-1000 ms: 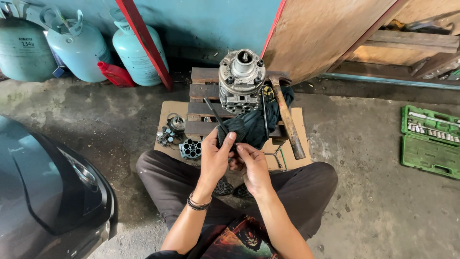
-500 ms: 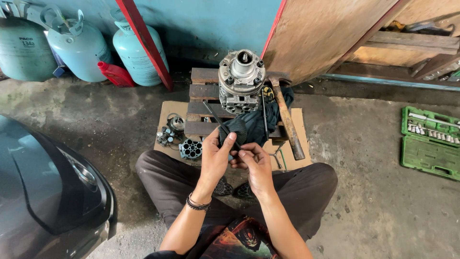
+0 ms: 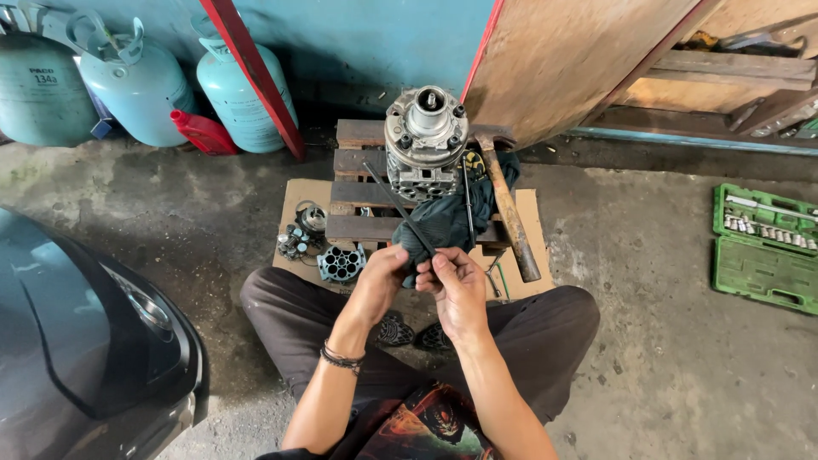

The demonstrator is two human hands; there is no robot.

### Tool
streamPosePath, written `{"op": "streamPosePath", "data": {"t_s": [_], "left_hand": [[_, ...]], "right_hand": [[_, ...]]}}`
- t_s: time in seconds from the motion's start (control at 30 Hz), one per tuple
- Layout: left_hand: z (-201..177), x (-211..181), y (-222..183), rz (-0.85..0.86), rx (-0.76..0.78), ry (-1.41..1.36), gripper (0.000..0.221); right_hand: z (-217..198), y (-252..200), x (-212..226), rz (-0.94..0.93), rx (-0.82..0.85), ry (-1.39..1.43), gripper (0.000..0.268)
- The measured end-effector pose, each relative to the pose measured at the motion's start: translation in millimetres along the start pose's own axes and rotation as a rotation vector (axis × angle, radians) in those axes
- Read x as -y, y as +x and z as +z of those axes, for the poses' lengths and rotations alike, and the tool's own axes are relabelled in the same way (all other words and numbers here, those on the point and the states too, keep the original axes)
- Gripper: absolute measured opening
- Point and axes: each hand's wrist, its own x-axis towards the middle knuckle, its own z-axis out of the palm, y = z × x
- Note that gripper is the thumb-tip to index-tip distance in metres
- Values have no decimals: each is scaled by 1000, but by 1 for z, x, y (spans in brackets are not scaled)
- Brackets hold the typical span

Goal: Disassembling and inspecting an automotive AC compressor using a hammer and screwdriver

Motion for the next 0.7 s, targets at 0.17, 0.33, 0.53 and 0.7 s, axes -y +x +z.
{"op": "streamPosePath", "data": {"t_s": [0.17,0.33,0.53,0.7], "left_hand": [[-3,-8,0,-50,40,38,31],[-7,-9,6,49,166,273,26],[1,-13,4,198,167,416,18],[10,-10,0,346,88,549,13]], "right_hand": [[-3,-2,-3,115,3,63,14],[4,-8,8,178,-15,37,16],[5,-6,21,174,44,-80,19],[6,-6,19,96,28,-83,20]]}}
